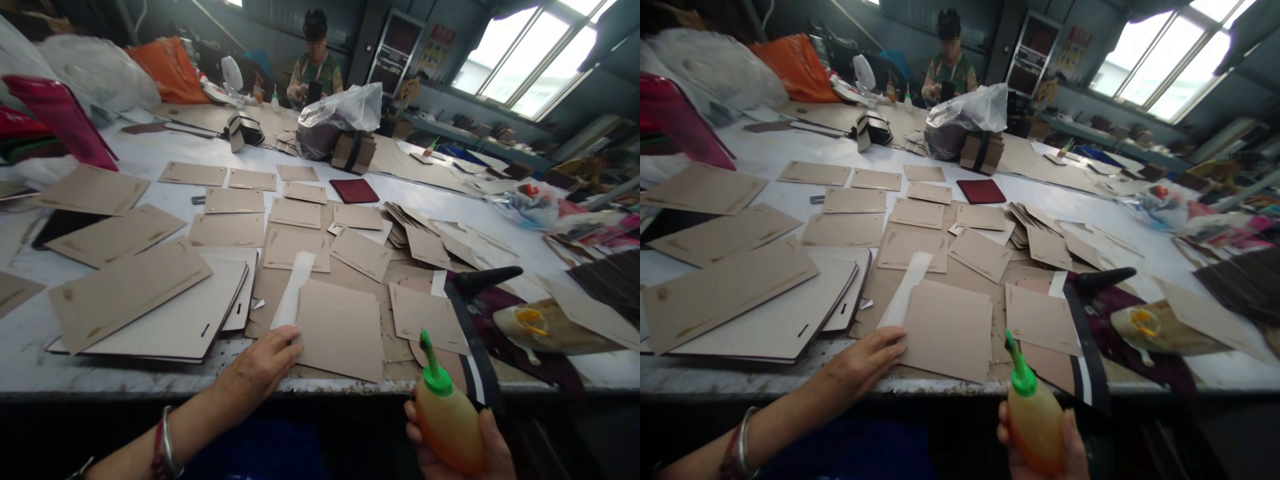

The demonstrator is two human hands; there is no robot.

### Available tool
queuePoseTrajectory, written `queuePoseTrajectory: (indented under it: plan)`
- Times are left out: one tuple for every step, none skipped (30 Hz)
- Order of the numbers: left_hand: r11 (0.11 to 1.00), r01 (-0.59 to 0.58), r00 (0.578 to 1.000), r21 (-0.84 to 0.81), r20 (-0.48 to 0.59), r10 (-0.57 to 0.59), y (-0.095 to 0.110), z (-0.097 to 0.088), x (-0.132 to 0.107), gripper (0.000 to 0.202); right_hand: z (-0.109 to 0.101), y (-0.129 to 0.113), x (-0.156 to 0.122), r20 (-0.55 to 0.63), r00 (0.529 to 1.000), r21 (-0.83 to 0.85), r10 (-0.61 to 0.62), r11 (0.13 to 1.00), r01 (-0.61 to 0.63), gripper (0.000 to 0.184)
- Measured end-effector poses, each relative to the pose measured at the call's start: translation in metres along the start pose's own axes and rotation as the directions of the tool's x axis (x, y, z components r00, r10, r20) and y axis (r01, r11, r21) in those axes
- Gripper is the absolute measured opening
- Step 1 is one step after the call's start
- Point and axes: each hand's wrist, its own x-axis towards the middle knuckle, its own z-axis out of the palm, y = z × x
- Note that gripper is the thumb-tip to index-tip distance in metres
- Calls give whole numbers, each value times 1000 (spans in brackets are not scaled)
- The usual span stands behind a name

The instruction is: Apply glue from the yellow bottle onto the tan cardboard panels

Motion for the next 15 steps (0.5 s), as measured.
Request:
queuePoseTrajectory:
  plan:
    - [1000,4,1000,1,-8,-4,1,1,2,26,-1,0,3,-5,999,-35,-31,999,31,44]
    - [1000,14,1000,-1,-20,-14,3,1,4,26,1,0,6,-2,997,-78,-77,994,76,42]
    - [1000,26,999,-3,-36,-26,5,1,4,25,4,0,9,6,991,-136,-133,982,133,42]
    - [999,39,998,-7,-54,-40,7,0,5,23,11,0,11,13,979,-209,-204,957,202,43]
    - [999,51,996,-10,-75,-51,9,0,4,22,20,0,13,22,958,-303,-285,911,278,46]
    - [998,63,993,-16,-96,-64,11,-1,3,21,30,1,14,37,930,-417,-367,840,348,48]
    - [997,72,990,-27,-116,-75,13,-1,2,20,42,1,15,62,894,-537,-443,741,404,50]
    - [996,81,988,-41,-126,-86,14,0,1,20,55,2,15,103,856,-645,-506,621,444,52]
    - [994,92,986,-58,-131,-99,15,1,0,20,66,3,15,159,819,-727,-552,495,475,54]
    - [992,103,985,-75,-131,-112,16,3,-2,20,77,4,15,227,784,-779,-578,375,502,56]
    - [989,111,984,-92,-131,-123,16,5,-3,20,85,5,17,300,749,-802,-590,269,533,56]
    - [987,123,982,-107,-128,-136,15,7,-4,20,92,5,20,371,710,-801,-598,181,571,55]
    - [984,133,981,-121,-122,-148,15,9,-5,20,96,6,23,435,668,-786,-604,107,609,53]
    - [980,144,980,-134,-116,-160,15,10,-6,21,100,6,28,493,624,-763,-606,44,645,51]
    - [978,150,980,-147,-109,-166,15,11,-6,21,101,6,32,546,582,-736,-603,-14,676,48]
